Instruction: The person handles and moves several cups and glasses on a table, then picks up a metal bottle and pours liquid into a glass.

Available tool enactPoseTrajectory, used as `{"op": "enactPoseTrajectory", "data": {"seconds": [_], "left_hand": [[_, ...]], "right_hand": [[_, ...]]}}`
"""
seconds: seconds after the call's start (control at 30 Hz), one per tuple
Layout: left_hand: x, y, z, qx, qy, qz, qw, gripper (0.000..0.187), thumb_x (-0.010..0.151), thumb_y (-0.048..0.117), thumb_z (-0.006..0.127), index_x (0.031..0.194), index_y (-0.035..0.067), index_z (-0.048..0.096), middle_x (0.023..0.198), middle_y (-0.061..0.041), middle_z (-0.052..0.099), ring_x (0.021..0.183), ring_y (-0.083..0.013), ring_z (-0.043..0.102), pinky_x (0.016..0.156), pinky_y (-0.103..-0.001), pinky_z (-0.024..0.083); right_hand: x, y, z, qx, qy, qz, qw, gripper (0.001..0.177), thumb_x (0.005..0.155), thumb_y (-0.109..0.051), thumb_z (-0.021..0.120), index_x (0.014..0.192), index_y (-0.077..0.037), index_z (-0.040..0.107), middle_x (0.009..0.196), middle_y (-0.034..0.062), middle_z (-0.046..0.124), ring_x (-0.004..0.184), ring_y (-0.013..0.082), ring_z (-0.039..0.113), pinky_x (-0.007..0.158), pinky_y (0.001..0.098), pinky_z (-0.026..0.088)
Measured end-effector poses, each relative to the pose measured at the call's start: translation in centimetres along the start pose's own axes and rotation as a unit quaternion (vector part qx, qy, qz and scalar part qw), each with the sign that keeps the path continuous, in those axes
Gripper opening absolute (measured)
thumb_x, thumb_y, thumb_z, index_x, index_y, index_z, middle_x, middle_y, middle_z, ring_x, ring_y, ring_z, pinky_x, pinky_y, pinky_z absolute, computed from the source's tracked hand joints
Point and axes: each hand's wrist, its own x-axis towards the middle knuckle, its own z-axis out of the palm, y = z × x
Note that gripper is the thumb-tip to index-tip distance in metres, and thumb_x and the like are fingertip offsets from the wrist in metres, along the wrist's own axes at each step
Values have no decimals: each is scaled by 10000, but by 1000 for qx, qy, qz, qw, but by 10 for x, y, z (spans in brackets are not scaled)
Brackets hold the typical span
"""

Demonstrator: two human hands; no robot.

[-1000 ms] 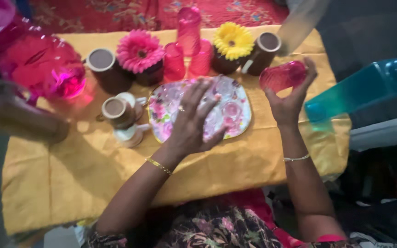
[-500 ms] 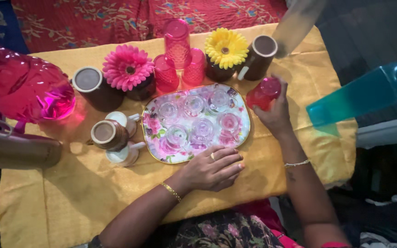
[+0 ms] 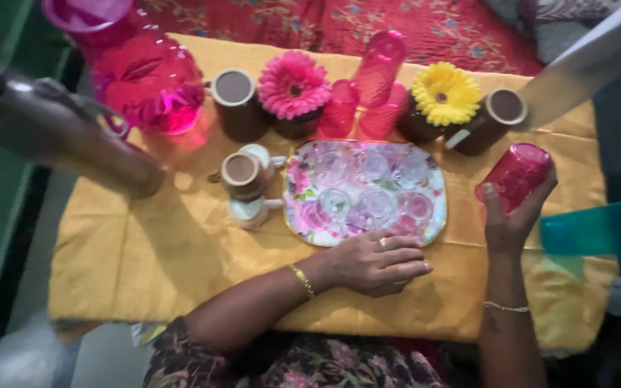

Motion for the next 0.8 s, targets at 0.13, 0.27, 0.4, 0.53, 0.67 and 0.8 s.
{"op": "enactPoseTrajectory", "data": {"seconds": [0.13, 0.27, 0.4, 0.53, 0.67, 0.8], "left_hand": [[1, 0, -3, 0, -6, -7, 1000, 441, 942, 124, 749, 1337, 29, 579, 1224, -121, 665, 1186, -293, 657, 1033, -441, 534], [3, -1, -5, 0, -18, -18, 1000, 412, 931, 108, 761, 1299, 34, 593, 1201, -121, 679, 1157, -291, 673, 1011, -428, 539], [8, -2, -8, -10, -12, -26, 1000, 400, 912, 89, 763, 1274, 29, 602, 1194, -125, 680, 1138, -298, 683, 997, -430, 548], [8, -2, -10, -13, -23, -27, 999, 396, 901, 97, 777, 1255, 36, 613, 1190, -126, 682, 1131, -292, 687, 995, -432, 556], [10, -1, -9, -1, -29, -31, 999, 393, 881, 89, 779, 1238, 48, 619, 1190, -117, 690, 1125, -282, 691, 986, -421, 562], [10, 0, -8, -1, -29, -31, 999, 391, 881, 87, 787, 1231, 42, 618, 1200, -120, 690, 1126, -285, 689, 980, -419, 565]], "right_hand": [[0, -8, -11, -96, -7, -37, 995, 866, 878, 6, 770, 1583, -78, 273, 1508, 135, 367, 1400, 262, 433, 1231, 426, 455], [-3, -23, -10, -79, 0, 28, 996, 828, 843, -14, 768, 1516, -71, 289, 1327, 101, 398, 1205, 218, 477, 1126, 417, 520], [2, -33, -8, -62, 35, 25, 997, 783, 867, 8, 786, 1477, -73, 302, 1289, 110, 458, 1158, 201, 531, 1064, 376, 525], [0, -35, -10, -114, 48, 0, 992, 835, 878, 29, 841, 1487, -72, 279, 1264, 131, 541, 1216, 219, 575, 1095, 366, 501], [1, -31, -1, -66, 62, -1, 996, 889, 874, -52, 946, 1481, -74, 296, 1302, 155, 535, 1211, 218, 553, 1126, 358, 501], [5, -29, 12, -86, 59, 44, 994, 1013, 787, -177, 1020, 1495, -76, 303, 1256, 153, 575, 1186, 235, 615, 1046, 361, 549]]}}
